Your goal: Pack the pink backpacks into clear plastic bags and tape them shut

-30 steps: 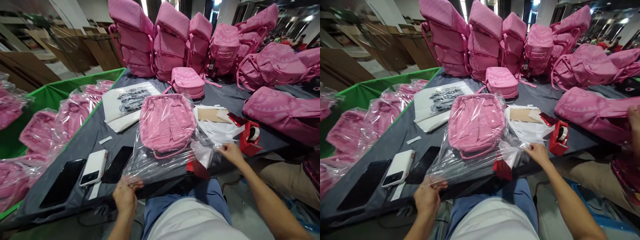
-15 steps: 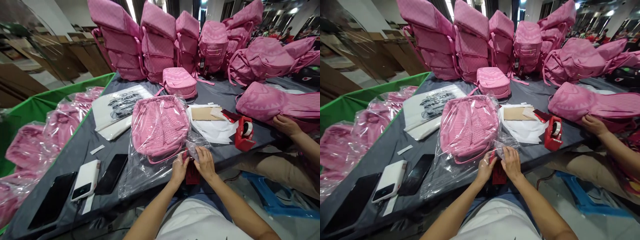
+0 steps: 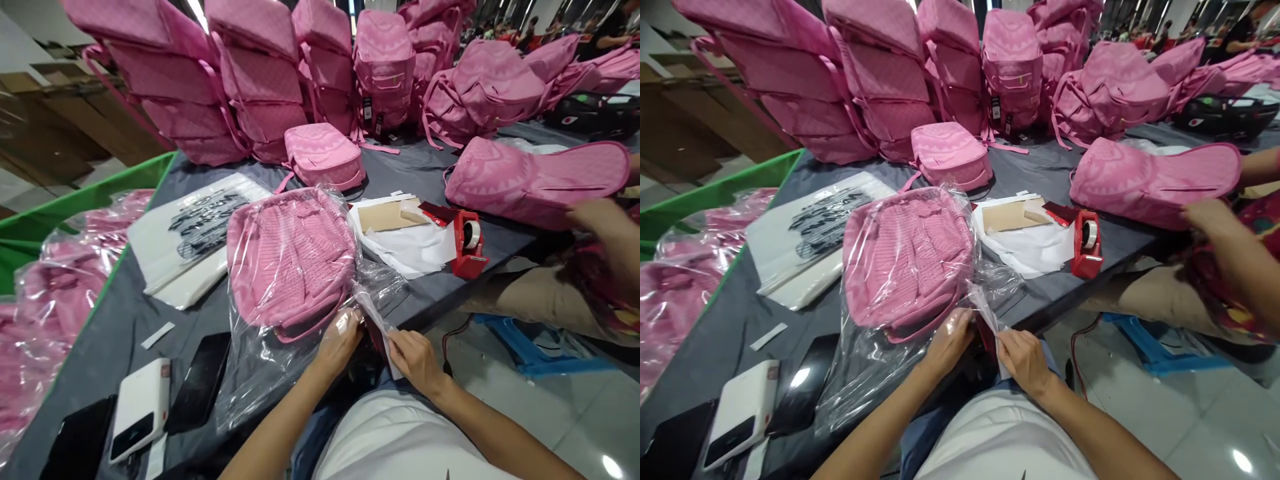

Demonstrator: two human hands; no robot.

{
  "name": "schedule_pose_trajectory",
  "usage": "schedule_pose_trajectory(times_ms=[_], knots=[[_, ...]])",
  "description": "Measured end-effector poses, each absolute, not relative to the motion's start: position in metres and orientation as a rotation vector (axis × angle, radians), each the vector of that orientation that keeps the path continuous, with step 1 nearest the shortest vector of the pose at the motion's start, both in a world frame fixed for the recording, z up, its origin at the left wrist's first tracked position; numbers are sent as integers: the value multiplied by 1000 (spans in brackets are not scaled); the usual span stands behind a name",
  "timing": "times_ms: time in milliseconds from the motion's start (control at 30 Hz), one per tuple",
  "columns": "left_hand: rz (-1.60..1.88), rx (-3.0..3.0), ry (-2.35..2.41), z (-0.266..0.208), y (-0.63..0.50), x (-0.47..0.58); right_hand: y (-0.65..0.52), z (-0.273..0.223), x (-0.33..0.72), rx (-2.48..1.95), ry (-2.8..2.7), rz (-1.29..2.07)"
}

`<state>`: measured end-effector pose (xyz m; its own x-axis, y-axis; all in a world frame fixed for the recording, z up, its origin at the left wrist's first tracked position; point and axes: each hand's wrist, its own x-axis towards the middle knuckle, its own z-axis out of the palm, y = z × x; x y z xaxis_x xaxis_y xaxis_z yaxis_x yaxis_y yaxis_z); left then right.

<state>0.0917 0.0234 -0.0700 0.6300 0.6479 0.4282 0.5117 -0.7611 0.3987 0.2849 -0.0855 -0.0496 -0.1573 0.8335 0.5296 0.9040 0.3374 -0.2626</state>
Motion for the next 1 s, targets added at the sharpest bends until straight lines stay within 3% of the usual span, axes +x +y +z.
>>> schedule_pose_trajectory(times_ms=[200,300,433,700,1000], knots=[[921,3113,536,-60,56,92,-94,-43,281,-1451,-2026,-284],[758,3190,244,-49,67,94,-97,-39,282,-1497,-2026,-225],[568,3217,221,-42,70,90,-101,-36,285,-1657,-1957,-207],[572,3244,-63,-45,67,88,-109,-39,280,-1337,-2172,131],[393,3243,-169,-34,69,93,-53,-65,310,-1843,-1888,95]])
